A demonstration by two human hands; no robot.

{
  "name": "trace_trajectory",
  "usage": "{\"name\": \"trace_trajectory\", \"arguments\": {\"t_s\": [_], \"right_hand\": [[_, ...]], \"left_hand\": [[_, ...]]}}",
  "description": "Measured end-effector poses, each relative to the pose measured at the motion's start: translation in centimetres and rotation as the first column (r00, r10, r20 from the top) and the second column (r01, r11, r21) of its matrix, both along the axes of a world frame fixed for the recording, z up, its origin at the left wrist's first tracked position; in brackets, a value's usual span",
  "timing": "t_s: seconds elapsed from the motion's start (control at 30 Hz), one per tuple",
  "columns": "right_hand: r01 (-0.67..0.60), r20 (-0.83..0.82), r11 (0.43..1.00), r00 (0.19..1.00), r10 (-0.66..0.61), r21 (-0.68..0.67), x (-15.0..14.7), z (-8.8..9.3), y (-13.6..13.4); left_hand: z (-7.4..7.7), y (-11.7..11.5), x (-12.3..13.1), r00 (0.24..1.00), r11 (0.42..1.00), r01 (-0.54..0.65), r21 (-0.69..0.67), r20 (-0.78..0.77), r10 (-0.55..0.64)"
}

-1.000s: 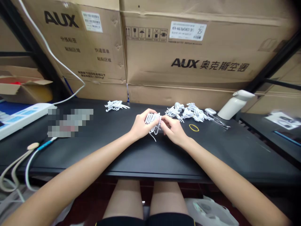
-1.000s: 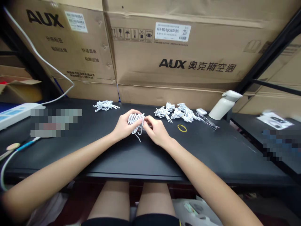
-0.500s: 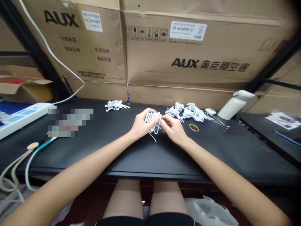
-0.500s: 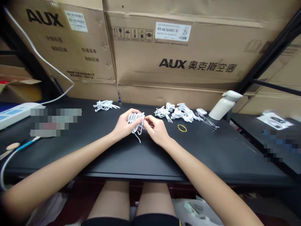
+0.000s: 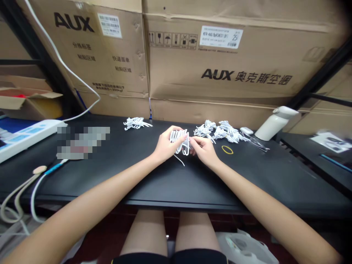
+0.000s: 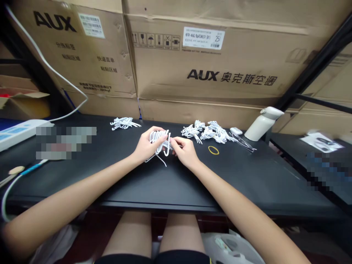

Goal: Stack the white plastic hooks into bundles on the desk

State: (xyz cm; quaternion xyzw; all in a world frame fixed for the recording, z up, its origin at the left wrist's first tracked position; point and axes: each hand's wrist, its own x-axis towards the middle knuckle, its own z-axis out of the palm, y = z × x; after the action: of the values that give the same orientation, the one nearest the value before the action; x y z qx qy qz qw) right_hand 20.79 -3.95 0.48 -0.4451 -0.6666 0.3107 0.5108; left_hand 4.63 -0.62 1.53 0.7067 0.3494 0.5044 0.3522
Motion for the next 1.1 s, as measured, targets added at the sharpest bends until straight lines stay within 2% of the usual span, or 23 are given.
{"name": "trace_trajectory", "arguments": {"t_s": [0.33,0.63,0.9,1.1], "right_hand": [[-0.007,-0.066,1.000,0.998,0.007,0.003,-0.5,-0.2,-0.4],[-0.009,0.036,0.999,0.999,0.007,0.046,-0.5,-0.2,-0.9],[-0.080,0.024,0.996,0.996,0.081,-0.034,-0.4,0.2,-0.9],[-0.093,0.233,0.994,0.969,0.079,0.053,-0.2,0.5,-1.3]], "left_hand": [[0.1,0.1,-0.1,1.000,1.000,-0.011,0.016,0.006,0.011],[0.3,0.1,-0.2,1.000,0.999,-0.029,0.032,-0.009,0.030],[0.6,-0.4,-0.3,0.997,0.999,-0.015,0.029,-0.071,0.017],[0.5,-0.2,-0.3,0.998,1.000,0.017,-0.019,-0.068,-0.018]]}}
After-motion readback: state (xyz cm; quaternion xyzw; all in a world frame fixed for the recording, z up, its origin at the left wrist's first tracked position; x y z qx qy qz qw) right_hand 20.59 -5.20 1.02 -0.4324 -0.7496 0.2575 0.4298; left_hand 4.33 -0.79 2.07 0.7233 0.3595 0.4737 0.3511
